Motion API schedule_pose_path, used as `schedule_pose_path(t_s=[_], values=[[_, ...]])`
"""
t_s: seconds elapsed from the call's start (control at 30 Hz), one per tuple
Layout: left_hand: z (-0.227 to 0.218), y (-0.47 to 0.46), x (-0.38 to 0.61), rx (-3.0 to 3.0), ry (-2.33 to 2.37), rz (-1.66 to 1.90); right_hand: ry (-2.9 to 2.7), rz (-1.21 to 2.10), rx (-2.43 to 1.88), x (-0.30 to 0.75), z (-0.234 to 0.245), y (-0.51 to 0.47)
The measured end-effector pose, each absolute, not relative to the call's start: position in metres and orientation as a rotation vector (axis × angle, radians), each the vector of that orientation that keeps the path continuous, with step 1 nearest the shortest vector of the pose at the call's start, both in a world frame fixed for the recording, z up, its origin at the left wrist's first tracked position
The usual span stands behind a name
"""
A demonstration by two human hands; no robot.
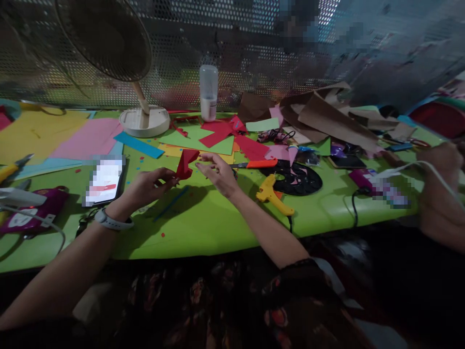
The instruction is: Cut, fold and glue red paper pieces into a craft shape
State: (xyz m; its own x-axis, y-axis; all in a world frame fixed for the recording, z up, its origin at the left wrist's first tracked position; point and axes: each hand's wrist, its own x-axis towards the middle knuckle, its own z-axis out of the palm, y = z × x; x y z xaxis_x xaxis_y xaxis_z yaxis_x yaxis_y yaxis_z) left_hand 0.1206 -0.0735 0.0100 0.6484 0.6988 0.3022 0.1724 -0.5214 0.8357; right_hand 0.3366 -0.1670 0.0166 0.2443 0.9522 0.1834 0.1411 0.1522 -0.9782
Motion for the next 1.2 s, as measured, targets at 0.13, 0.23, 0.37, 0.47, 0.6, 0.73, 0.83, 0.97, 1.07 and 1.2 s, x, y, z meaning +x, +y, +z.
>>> schedule_pose_path(t_s=[0.13,0.23,0.37,0.47,0.6,0.73,0.83,0.97,1.07,1.2], values=[[0.009,-0.070,0.119,2.229,0.742,0.850,-1.129,0.944,-1.238,0.339,0.017,-0.166],[0.011,-0.070,0.118,2.358,0.736,0.787,-1.147,0.936,-1.283,0.338,0.017,-0.167],[0.015,-0.072,0.117,2.276,0.735,0.883,-1.139,0.937,-1.364,0.334,0.009,-0.164],[0.018,-0.074,0.117,2.067,0.725,0.860,-1.124,0.973,-1.364,0.330,-0.001,-0.158],[0.017,-0.076,0.119,2.034,0.800,0.700,-1.057,1.007,-1.366,0.323,-0.010,-0.155],[0.014,-0.082,0.123,2.231,0.791,0.585,-1.105,0.898,-1.495,0.319,-0.013,-0.158],[0.012,-0.085,0.124,2.428,0.790,0.626,-1.137,0.818,-1.537,0.319,-0.012,-0.161],[0.007,-0.081,0.123,2.447,0.860,0.756,-1.128,0.799,-1.549,0.320,-0.013,-0.163],[0.003,-0.076,0.121,2.395,0.926,0.838,-1.120,0.835,-1.538,0.320,-0.015,-0.164],[0.000,-0.078,0.122,2.357,0.989,0.850,-1.163,0.793,-1.579,0.320,-0.017,-0.164]])
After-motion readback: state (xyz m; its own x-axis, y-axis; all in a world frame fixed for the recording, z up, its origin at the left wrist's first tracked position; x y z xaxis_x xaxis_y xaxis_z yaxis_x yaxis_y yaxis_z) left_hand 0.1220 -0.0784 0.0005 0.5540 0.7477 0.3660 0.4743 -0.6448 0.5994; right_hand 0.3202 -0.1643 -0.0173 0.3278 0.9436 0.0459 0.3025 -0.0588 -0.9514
